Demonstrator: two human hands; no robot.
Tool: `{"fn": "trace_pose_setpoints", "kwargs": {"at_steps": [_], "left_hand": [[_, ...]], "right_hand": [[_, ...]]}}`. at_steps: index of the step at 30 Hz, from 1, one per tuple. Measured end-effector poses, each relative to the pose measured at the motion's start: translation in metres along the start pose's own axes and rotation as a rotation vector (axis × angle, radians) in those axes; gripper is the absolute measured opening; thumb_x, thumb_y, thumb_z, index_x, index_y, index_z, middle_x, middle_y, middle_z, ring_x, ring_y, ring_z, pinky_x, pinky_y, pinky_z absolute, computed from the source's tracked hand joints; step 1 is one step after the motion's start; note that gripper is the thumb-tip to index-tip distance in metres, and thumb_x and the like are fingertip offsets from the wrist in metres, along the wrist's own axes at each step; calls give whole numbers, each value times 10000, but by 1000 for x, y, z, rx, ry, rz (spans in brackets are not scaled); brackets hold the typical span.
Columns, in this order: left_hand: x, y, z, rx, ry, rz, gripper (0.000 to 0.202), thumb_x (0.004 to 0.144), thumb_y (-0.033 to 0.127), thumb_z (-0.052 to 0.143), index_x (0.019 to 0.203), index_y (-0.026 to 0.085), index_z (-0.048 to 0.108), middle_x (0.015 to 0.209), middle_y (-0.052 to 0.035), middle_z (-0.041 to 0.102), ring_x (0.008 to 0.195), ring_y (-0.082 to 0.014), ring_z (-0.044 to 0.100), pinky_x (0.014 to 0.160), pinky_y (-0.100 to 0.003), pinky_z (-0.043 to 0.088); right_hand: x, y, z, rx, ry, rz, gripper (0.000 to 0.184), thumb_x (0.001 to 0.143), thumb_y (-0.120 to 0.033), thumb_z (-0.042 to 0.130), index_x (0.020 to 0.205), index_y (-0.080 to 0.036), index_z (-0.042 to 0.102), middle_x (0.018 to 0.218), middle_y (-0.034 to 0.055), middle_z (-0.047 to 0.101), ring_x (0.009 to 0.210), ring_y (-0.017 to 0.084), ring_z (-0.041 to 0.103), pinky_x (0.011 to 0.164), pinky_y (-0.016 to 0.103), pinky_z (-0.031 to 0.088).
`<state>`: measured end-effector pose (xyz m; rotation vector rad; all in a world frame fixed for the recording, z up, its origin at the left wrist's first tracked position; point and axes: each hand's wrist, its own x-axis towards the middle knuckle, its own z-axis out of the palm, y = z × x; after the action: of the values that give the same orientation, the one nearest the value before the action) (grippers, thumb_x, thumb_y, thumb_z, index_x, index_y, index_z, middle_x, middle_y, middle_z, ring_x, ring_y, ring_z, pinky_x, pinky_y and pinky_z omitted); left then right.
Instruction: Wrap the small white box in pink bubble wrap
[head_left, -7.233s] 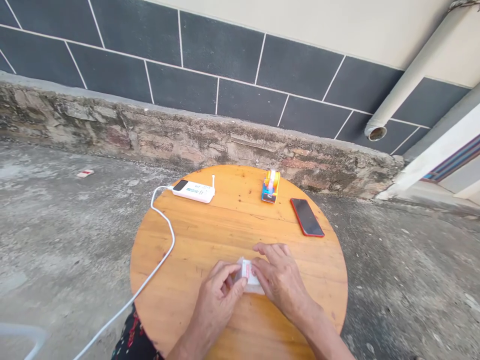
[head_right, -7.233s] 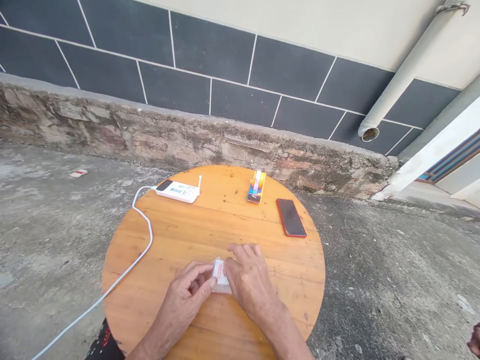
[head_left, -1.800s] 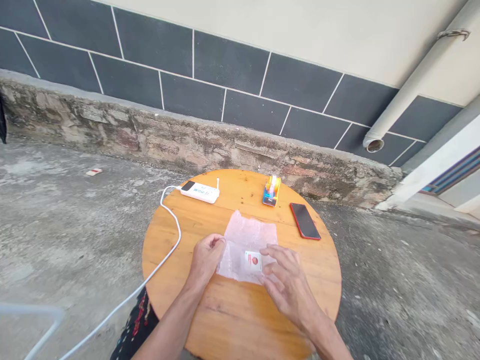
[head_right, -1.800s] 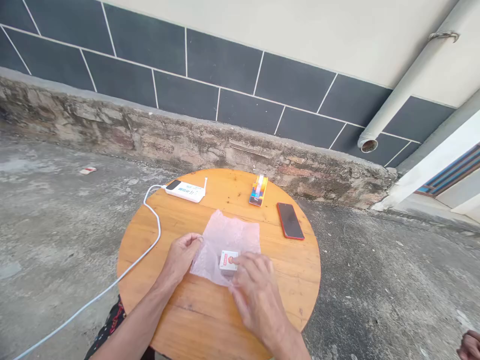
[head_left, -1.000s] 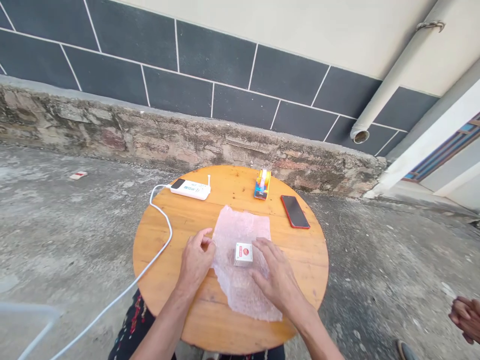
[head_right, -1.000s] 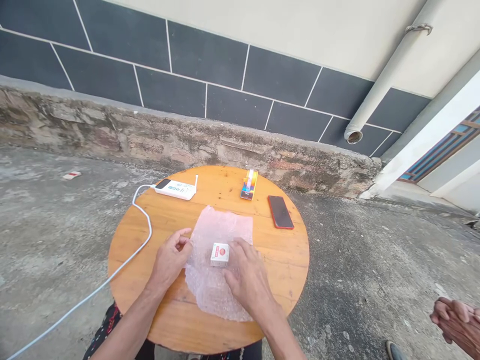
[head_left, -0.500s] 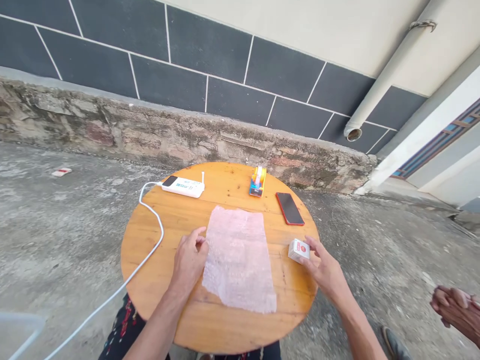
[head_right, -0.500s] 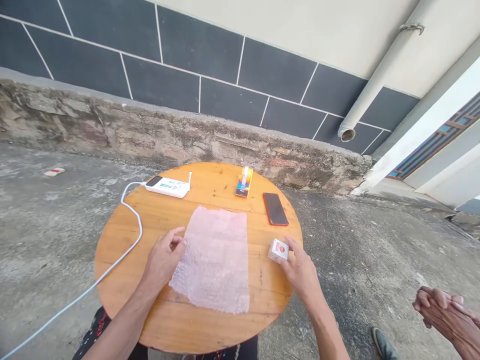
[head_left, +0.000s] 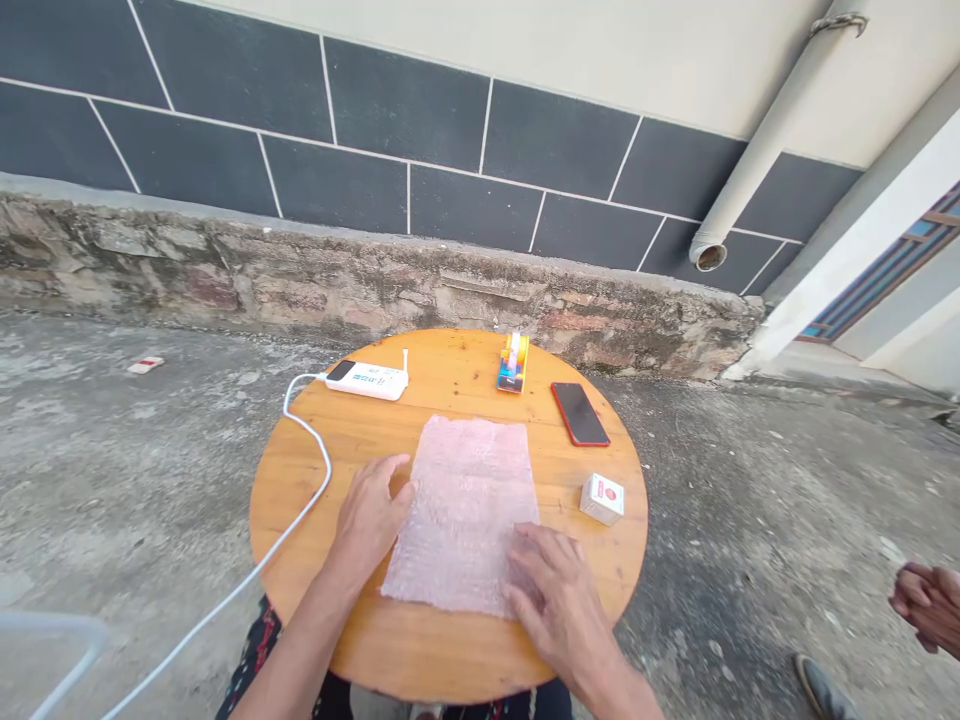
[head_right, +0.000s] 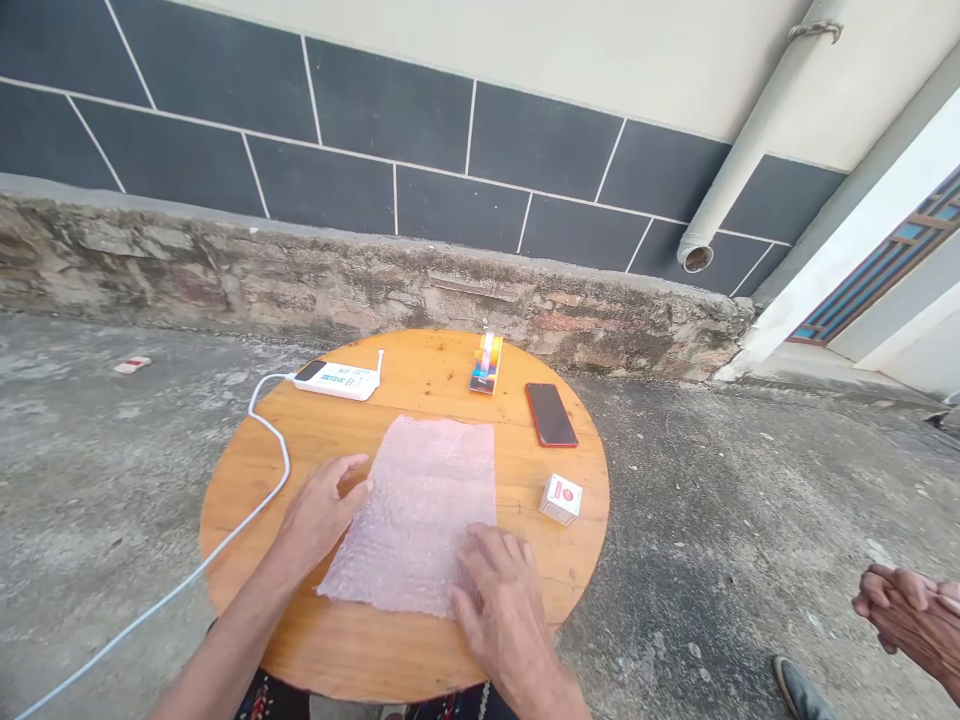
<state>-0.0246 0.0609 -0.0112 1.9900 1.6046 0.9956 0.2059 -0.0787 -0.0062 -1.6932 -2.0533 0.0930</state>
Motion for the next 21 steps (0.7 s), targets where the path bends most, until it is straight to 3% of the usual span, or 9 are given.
{"fn": "trace_pose_setpoints", "kwargs": {"at_steps": [2, 3, 6, 8, 11, 17, 21], "left_hand": [[-12, 16, -11, 27, 15, 77, 326, 798, 289, 517, 1094, 201, 624, 1154, -83, 636, 1108, -285, 532, 976, -444, 406], [-20, 25, -15, 65, 9, 192, 312, 826, 282, 494, 1102, 212, 622, 1187, -78, 620, 1122, -282, 518, 983, -448, 402], [-47, 43, -12, 120, -198, 479, 319, 821, 150, 471, 1074, 250, 638, 1208, -48, 612, 1169, -260, 487, 1010, -432, 398], [-59, 41, -4, 171, -288, 465, 301, 768, 115, 518, 1013, 219, 659, 1191, -83, 616, 1150, -284, 502, 984, -451, 425], [-66, 22, 5, 185, -322, 425, 344, 759, 135, 558, 1082, 220, 640, 1270, -99, 571, 1166, -298, 494, 989, -481, 419], [-55, 0, -2, 108, -375, 441, 409, 741, 129, 567, 1122, 267, 624, 1299, -66, 555, 1200, -281, 479, 1002, -463, 410], [-51, -2, -1, 88, -362, 435, 406, 727, 126, 546, 1101, 258, 633, 1297, -74, 553, 1210, -288, 471, 1010, -477, 398]], "right_hand": [[2, -7, 6, 3, 1, 13, 240, 787, -203, 643, 1022, -249, 656, 1215, 60, 604, 1038, 283, 543, 885, 463, 424], [3, -9, 8, 3, 6, 19, 235, 782, -205, 650, 1013, -249, 659, 1201, 58, 611, 1029, 282, 543, 887, 465, 417], [4, -11, 11, -4, 17, 21, 219, 796, -212, 642, 1011, -249, 659, 1185, 58, 614, 1026, 278, 538, 883, 456, 411], [3, -10, 11, -12, 15, 17, 221, 809, -209, 628, 1026, -245, 652, 1195, 64, 606, 1034, 277, 535, 877, 446, 414], [-2, -7, 9, -39, -23, -12, 253, 825, -218, 613, 1077, -240, 627, 1231, 73, 585, 1067, 281, 524, 883, 445, 414], [-8, 11, 1, -98, -37, -16, 210, 850, -210, 577, 1052, -234, 628, 1186, 65, 616, 1029, 261, 556, 857, 425, 436], [13, -2, 1, -114, -29, 9, 264, 858, -185, 546, 1112, -216, 610, 1220, 81, 604, 1064, 267, 546, 873, 437, 432]]}}
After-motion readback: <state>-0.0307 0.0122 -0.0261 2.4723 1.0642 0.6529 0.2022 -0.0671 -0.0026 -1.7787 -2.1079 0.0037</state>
